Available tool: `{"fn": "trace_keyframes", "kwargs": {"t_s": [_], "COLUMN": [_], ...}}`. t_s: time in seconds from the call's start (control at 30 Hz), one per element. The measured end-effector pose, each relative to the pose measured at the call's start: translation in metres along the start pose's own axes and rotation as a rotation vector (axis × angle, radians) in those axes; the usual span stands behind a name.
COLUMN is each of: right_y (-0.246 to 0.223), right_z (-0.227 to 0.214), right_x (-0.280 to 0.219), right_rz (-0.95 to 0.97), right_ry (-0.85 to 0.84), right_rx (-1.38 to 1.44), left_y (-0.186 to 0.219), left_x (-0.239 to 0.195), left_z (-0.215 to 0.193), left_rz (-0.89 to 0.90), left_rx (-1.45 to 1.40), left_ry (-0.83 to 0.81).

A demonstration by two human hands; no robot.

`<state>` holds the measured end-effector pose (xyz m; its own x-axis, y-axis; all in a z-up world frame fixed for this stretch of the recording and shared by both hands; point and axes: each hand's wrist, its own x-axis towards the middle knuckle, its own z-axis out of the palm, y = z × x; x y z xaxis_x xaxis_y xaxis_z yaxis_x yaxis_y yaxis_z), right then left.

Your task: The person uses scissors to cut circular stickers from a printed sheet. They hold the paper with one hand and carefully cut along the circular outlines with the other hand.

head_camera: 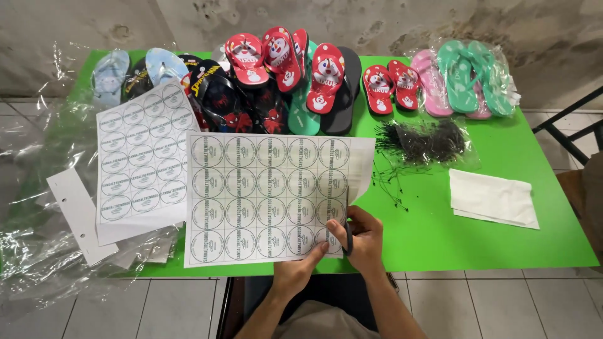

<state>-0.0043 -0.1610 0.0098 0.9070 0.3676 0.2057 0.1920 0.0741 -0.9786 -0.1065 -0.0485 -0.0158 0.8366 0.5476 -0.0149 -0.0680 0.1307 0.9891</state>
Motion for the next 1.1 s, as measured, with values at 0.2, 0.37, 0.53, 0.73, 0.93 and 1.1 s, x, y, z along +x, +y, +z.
{"fn": "trace_keyframes", "kwargs": {"t_s": [0.2, 0.37, 0.53, 0.73, 0.93, 1.1], "right_y": [-0.002, 0.001, 0.006, 0.006, 0.004, 0.004], "right_z": [0.002, 0.002, 0.001, -0.002, -0.002, -0.001], "right_x": [-0.001, -0.003, 0.000, -0.001, -0.002, -0.003], "right_rz": [-0.021, -0.023, -0.015, -0.037, -0.007, -0.028], "right_ry": [-0.019, -0.033, -0.021, -0.074, -0.037, -0.040], "right_rx": [-0.001, 0.071, 0.069, 0.069, 0.089, 0.094], "left_y": [0.005, -0.001, -0.003, -0.001, -0.001, -0.004], "left_x": [-0.002, -0.004, -0.001, -0.001, -0.001, -0.001], "left_z": [-0.004, -0.005, -0.004, -0.007, -0.009, -0.009], "left_rz": [0.108, 0.066, -0.021, 0.050, 0.088, 0.138], "left_rx": [0.030, 0.044, 0.029, 0.077, 0.128, 0.145], "left_ry": [-0.012, -0.011, 0.012, -0.037, -0.077, -0.085]}}
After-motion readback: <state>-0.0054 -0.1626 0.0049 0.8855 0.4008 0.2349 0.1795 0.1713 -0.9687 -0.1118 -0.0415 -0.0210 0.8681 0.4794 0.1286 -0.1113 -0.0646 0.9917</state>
